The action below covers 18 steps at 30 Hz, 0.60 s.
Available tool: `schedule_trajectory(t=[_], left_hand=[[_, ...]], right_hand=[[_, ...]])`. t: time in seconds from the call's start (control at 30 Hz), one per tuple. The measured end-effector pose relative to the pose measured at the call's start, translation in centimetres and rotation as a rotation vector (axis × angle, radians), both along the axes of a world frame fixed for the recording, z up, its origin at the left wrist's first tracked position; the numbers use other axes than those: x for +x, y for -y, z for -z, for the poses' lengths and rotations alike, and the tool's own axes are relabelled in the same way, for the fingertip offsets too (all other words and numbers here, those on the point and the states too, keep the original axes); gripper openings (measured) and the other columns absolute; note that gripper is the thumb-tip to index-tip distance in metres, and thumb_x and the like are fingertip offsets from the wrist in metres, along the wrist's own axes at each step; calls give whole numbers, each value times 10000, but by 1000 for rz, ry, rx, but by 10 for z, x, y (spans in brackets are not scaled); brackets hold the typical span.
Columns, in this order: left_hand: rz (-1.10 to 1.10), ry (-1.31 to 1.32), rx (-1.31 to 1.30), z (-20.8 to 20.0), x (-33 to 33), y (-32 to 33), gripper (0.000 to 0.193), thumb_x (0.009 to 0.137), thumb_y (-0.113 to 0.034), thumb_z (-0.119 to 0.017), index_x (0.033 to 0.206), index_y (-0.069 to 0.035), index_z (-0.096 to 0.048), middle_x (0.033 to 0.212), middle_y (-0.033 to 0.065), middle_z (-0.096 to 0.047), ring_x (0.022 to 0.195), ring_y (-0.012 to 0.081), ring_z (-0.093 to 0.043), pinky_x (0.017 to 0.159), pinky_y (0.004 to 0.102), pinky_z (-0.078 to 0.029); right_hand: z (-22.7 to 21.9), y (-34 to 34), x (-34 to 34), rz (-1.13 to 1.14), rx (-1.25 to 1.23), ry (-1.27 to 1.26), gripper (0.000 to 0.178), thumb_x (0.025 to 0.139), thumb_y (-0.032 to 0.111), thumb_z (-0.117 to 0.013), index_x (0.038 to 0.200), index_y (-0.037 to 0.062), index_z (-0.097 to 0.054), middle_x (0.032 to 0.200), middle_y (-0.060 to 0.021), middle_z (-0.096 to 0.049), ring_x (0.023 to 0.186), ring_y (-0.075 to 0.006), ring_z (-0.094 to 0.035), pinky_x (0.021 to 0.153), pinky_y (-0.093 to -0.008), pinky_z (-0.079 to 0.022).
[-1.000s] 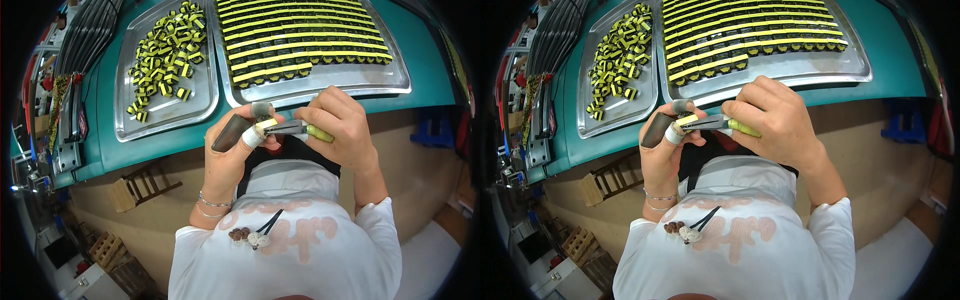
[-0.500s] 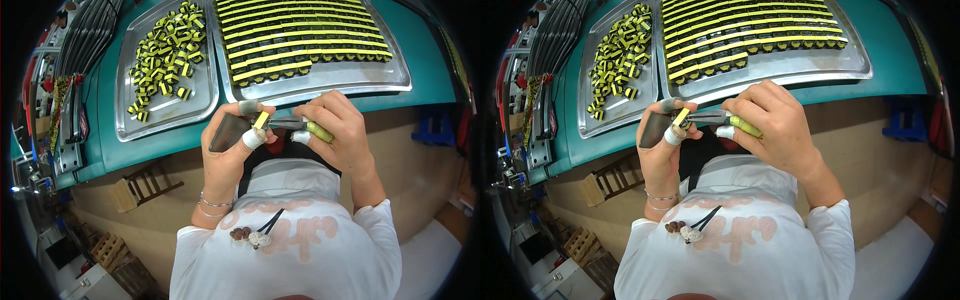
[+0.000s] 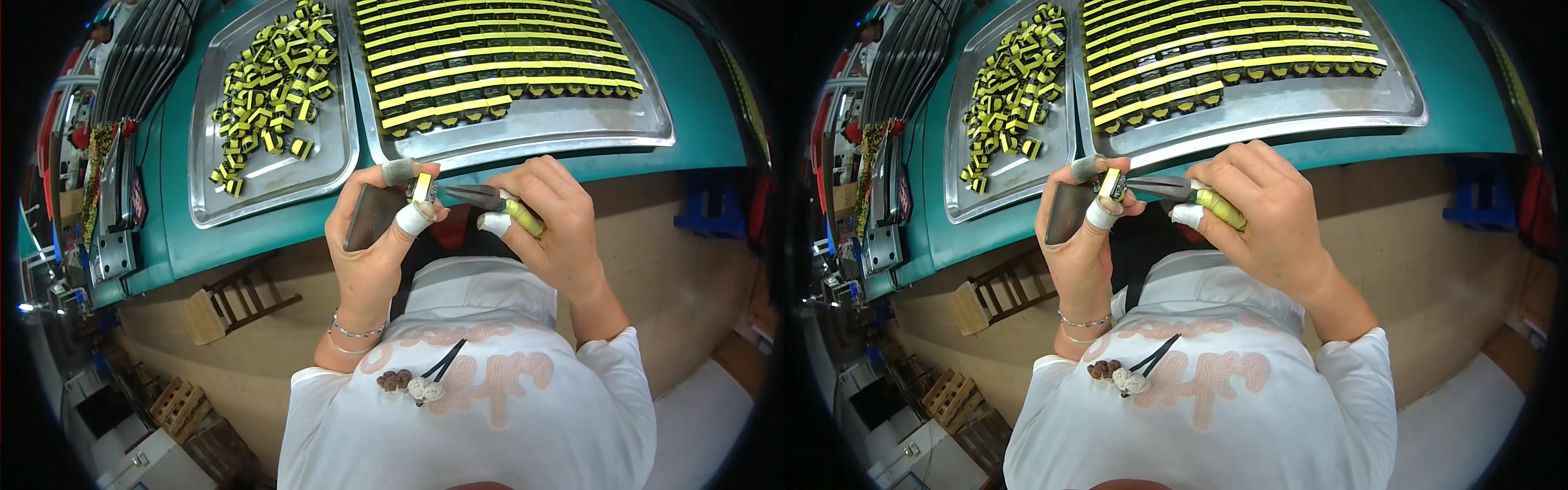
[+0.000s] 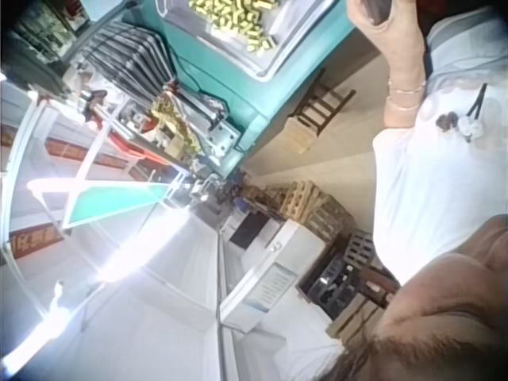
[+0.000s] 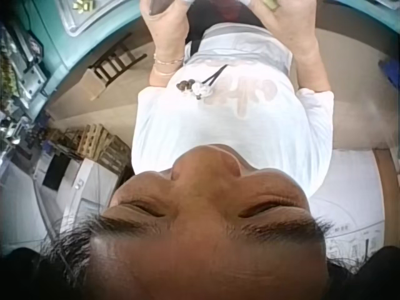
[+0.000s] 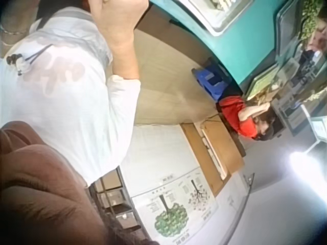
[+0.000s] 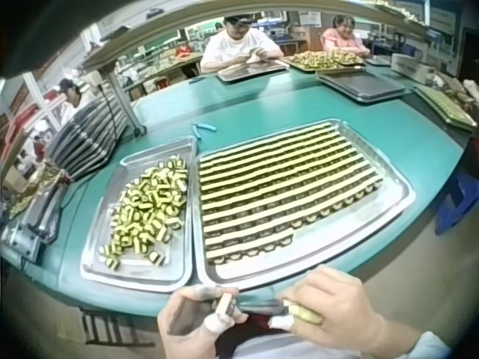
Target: The recorder is cutting individual electronic components from a strip using nippers and arranging them onto a metal tray at an assembly station.
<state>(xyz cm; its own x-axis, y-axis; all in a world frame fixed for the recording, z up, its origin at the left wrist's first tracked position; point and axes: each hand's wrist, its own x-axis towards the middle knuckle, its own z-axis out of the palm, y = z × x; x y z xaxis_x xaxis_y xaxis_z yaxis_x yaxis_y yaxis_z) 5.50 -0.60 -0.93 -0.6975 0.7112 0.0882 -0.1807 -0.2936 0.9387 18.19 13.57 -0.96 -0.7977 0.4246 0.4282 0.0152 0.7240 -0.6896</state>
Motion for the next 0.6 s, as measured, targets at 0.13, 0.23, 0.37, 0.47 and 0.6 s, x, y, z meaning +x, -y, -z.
schedule_trajectory(t=[0.13, 0.23, 0.37, 0.47, 0.6], left_hand=[[-6, 22, -8, -1, 1, 0, 274, 808, 9, -666, 1035, 31, -514, 1059, 186, -616, 845, 163, -608, 741, 297, -545], [-34, -50, -19, 4, 2, -1, 304, 802, -21, -679, 1046, 33, -506, 1059, 206, -609, 817, 173, -618, 725, 303, -554], [-129, -324, 16, 15, 4, -1, 327, 798, -23, -680, 1062, 34, -495, 1059, 222, -603, 810, 194, -627, 716, 314, -565], [-103, -277, -7, 15, 3, 0, 324, 801, -9, -674, 1065, 35, -491, 1059, 219, -602, 839, 197, -621, 724, 317, -565], [-70, -133, -3, 10, 5, 0, 285, 801, 39, -667, 1026, 21, -492, 1055, 162, -608, 924, 146, -565, 827, 285, -464]], right_hand=[[0, 0, -3, -23, 55, -1, 272, 596, 30, -695, 859, 6, -627, 729, -89, -572, 680, -261, -528, 611, -342, -424], [3, 1, -2, -18, 114, -4, 270, 586, 20, -687, 848, 2, -623, 719, -95, -564, 658, -266, -525, 589, -342, -420], [7, 5, -2, 21, 129, 0, 262, 565, 1, -678, 820, 4, -619, 709, -102, -556, 627, -271, -516, 562, -342, -415], [7, 4, -3, 26, 108, -9, 263, 561, -2, -681, 816, 6, -616, 705, -99, -556, 622, -270, -514, 560, -343, -413], [5, -1, -4, -9, 104, -42, 259, 564, -2, -680, 815, 7, -615, 700, -99, -554, 611, -274, -512, 554, -343, -412]])
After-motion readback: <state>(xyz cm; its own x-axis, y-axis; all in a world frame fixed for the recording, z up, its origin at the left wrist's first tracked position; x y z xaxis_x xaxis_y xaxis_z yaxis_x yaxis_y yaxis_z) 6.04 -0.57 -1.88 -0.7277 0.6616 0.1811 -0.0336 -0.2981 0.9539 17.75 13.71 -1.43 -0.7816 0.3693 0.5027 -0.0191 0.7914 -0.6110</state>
